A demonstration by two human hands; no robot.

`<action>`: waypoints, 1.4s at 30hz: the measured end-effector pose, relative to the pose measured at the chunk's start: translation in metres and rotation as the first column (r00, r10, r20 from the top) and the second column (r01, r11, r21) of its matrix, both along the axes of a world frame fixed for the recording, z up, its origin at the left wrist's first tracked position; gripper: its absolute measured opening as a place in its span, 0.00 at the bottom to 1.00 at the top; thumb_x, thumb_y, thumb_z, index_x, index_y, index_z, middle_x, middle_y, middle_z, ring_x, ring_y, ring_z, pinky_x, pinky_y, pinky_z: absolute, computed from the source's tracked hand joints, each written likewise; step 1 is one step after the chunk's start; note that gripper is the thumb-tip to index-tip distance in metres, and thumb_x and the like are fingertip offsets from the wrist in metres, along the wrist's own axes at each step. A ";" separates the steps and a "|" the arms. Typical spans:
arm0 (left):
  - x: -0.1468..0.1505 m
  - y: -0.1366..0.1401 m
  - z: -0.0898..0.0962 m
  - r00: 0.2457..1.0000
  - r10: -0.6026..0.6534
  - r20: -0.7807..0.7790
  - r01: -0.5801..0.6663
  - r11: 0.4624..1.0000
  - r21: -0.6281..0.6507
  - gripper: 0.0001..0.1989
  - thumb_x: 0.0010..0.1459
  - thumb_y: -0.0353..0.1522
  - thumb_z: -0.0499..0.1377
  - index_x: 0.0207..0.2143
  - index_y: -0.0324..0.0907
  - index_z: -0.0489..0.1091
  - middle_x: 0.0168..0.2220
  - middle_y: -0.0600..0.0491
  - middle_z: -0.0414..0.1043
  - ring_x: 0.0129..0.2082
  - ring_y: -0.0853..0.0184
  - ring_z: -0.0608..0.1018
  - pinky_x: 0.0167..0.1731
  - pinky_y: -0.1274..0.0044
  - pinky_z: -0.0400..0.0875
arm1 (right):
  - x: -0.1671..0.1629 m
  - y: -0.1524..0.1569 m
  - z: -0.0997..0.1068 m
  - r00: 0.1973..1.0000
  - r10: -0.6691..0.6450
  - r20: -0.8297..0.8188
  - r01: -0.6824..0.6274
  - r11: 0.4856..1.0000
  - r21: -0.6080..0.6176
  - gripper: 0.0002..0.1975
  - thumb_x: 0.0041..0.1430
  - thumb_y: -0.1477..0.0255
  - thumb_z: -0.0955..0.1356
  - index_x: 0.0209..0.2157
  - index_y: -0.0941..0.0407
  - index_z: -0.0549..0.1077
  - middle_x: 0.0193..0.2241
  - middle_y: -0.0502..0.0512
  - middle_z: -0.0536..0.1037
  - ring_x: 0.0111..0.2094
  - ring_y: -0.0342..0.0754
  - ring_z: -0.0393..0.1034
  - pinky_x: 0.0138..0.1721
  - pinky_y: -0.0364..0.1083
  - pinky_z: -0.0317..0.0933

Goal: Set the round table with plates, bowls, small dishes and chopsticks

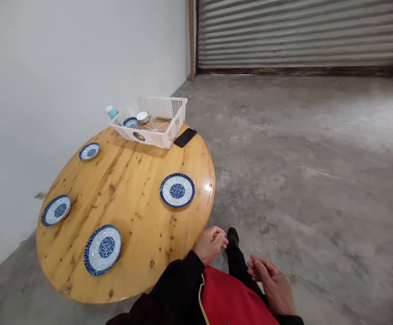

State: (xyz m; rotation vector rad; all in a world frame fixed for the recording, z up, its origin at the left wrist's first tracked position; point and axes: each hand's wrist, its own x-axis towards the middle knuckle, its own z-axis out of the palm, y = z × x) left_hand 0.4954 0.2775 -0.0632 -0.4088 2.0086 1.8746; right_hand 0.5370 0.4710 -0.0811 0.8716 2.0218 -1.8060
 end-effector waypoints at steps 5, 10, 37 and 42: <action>-0.064 0.050 0.014 0.981 0.193 -0.015 -0.193 0.980 -0.044 0.06 0.62 0.30 0.53 0.33 0.40 0.69 0.28 0.53 0.77 0.25 0.71 0.77 0.31 0.79 0.70 | -0.102 0.066 0.003 0.992 0.092 -0.092 -0.091 0.996 0.014 0.33 0.35 0.44 0.74 0.33 0.59 0.79 0.26 0.59 0.82 0.26 0.52 0.76 0.27 0.48 0.71; -0.112 0.091 0.028 0.962 0.271 -0.041 -0.274 0.954 -0.120 0.07 0.63 0.32 0.54 0.34 0.40 0.69 0.30 0.53 0.79 0.25 0.71 0.78 0.31 0.79 0.70 | -0.189 0.114 0.001 0.980 0.162 -0.118 -0.160 0.987 0.023 0.34 0.34 0.43 0.73 0.33 0.59 0.78 0.27 0.59 0.81 0.26 0.52 0.76 0.27 0.48 0.71; -0.243 0.006 0.031 0.666 0.710 -0.228 -0.743 0.657 -0.127 0.09 0.64 0.36 0.52 0.33 0.43 0.68 0.32 0.53 0.79 0.30 0.68 0.81 0.34 0.77 0.73 | -0.444 -0.028 0.042 0.659 0.727 -0.193 -0.737 0.676 0.030 0.35 0.34 0.41 0.74 0.32 0.58 0.79 0.25 0.57 0.80 0.25 0.51 0.74 0.26 0.48 0.69; -0.233 -0.046 0.065 0.579 0.724 -0.375 -0.815 0.526 -0.243 0.11 0.65 0.37 0.52 0.37 0.43 0.70 0.33 0.52 0.80 0.31 0.67 0.82 0.35 0.77 0.73 | -0.498 -0.065 0.076 0.548 0.772 -0.320 -0.786 0.607 0.119 0.33 0.39 0.42 0.75 0.33 0.57 0.79 0.26 0.58 0.81 0.25 0.50 0.73 0.26 0.48 0.68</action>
